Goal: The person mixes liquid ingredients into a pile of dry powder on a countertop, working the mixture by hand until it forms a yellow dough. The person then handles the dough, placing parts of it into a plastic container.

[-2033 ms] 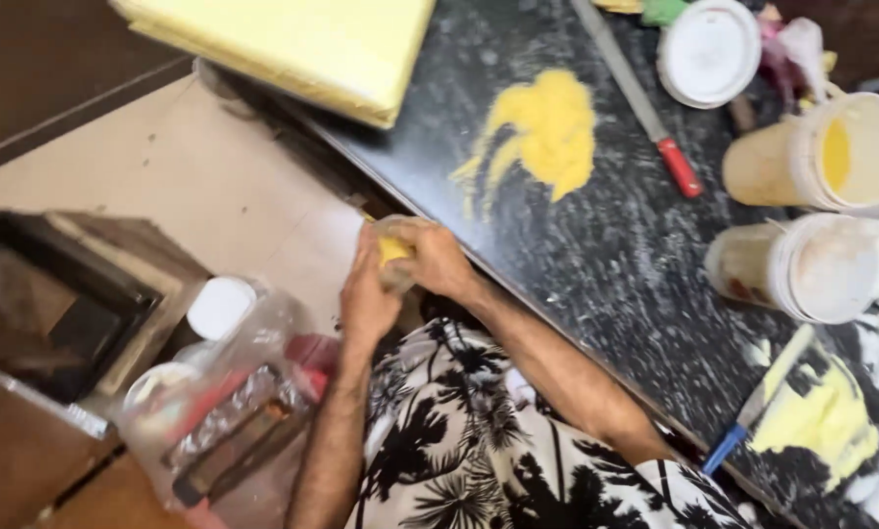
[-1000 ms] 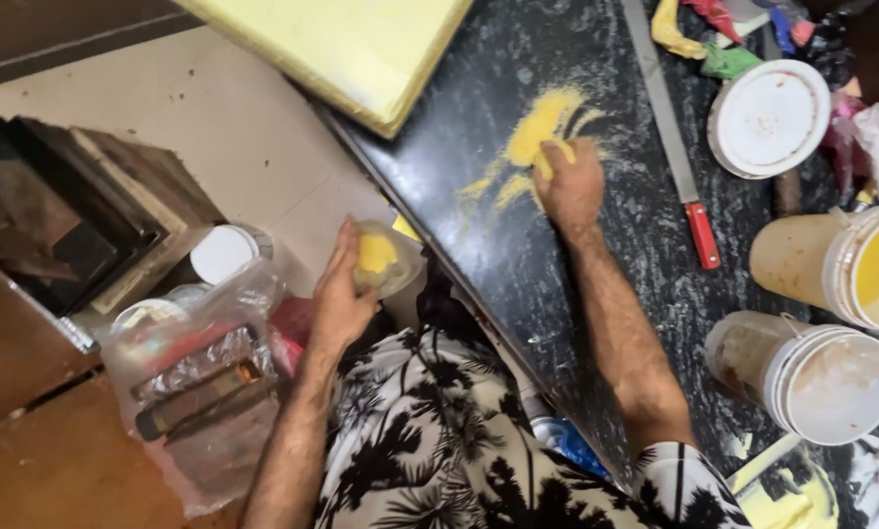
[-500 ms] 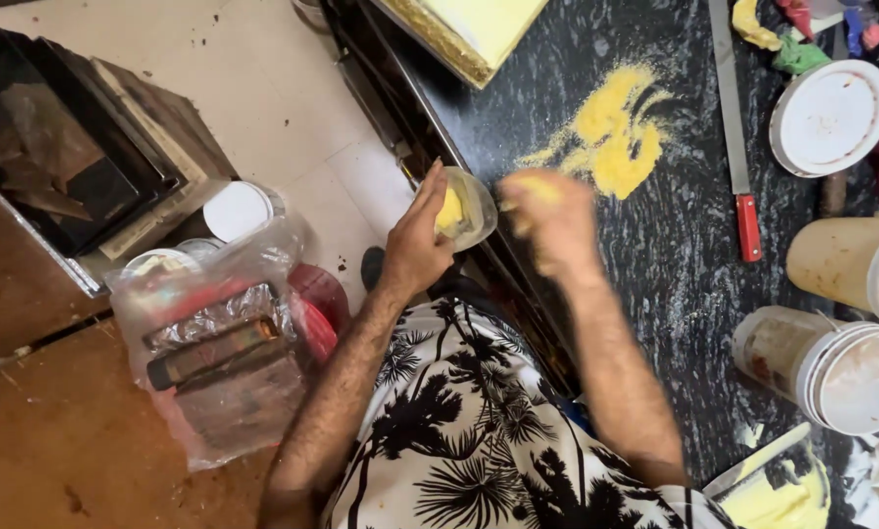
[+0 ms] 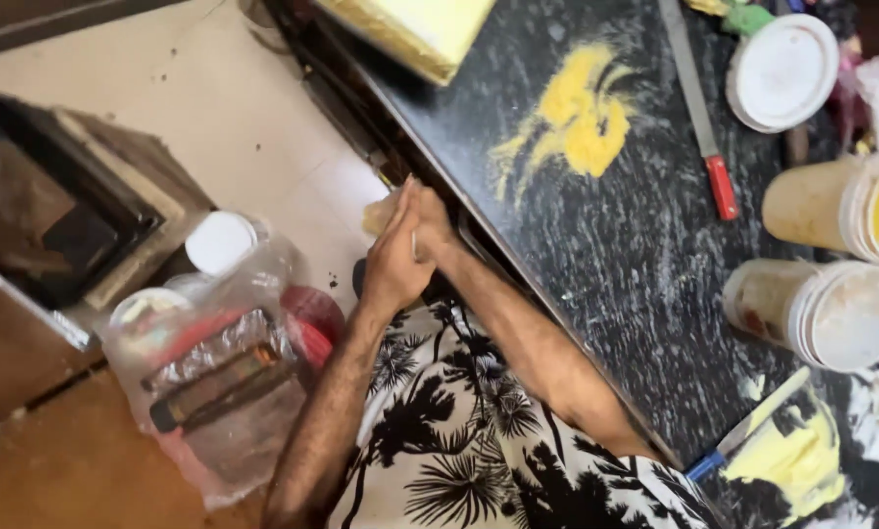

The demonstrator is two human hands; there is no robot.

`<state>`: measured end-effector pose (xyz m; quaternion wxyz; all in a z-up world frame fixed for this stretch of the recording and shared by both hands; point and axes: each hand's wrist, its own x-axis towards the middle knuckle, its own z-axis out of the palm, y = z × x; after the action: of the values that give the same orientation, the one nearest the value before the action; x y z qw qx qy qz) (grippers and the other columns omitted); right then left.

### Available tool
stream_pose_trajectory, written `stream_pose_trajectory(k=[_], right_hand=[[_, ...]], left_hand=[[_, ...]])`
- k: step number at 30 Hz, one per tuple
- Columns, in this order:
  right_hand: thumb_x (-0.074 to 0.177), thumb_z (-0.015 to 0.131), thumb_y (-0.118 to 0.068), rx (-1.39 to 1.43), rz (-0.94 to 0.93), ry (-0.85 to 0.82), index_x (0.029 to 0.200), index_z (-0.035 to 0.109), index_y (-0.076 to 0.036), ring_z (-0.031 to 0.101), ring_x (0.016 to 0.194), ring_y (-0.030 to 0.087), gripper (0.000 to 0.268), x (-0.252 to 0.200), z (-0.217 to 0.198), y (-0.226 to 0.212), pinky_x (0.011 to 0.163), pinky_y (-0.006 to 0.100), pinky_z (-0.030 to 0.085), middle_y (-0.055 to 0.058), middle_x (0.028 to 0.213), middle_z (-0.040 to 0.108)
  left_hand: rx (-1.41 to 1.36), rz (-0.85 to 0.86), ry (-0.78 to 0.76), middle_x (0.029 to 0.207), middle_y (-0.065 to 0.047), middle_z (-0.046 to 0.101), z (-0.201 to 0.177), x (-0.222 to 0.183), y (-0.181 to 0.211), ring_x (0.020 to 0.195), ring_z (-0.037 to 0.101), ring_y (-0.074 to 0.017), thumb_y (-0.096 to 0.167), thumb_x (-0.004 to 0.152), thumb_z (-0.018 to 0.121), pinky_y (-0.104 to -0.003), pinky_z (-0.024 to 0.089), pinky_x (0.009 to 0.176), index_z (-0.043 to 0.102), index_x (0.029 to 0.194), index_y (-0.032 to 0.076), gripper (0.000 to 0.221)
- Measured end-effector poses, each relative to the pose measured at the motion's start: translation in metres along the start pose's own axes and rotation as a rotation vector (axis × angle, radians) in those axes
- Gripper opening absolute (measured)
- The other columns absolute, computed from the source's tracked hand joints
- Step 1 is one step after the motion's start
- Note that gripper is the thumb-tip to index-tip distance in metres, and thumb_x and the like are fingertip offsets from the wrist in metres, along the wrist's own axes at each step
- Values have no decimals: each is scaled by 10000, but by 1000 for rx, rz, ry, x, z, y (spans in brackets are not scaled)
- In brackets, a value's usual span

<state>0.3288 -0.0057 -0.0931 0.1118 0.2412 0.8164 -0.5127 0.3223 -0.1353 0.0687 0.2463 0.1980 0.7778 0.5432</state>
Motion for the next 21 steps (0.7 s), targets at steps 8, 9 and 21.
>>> stream_pose_trajectory(k=[8, 9, 21], right_hand=[[835, 659, -21, 613, 85, -103, 1416, 570, -122, 582, 1219, 180, 597, -56, -44, -61, 976, 378, 584, 22, 1416, 525], [863, 663, -53, 643, -11, -31, 1372, 593, -67, 602, 1239, 210, 513, -71, -60, -68, 1024, 373, 541, 65, 1423, 560], [955, 654, -647, -766, -21, 723, 1562, 267, 86, 151, 1545, 500, 1028, -23, -249, 12, 1267, 611, 117, 343, 1640, 204]], left_hand=[[91, -208, -46, 1702, -116, 180, -14, 11, 5, 1495, 357, -286, -54, 796, 725, -285, 543, 1025, 233, 1591, 47, 940], [45, -149, -6, 1696, -115, 188, -19, 11, 5, 1500, 349, -290, -68, 774, 734, -278, 542, 1024, 230, 1587, 48, 964], [85, -164, 147, 1684, -119, 293, -1, 10, -6, 1458, 434, -286, -121, 772, 723, -319, 527, 1011, 221, 1632, 88, 1018]])
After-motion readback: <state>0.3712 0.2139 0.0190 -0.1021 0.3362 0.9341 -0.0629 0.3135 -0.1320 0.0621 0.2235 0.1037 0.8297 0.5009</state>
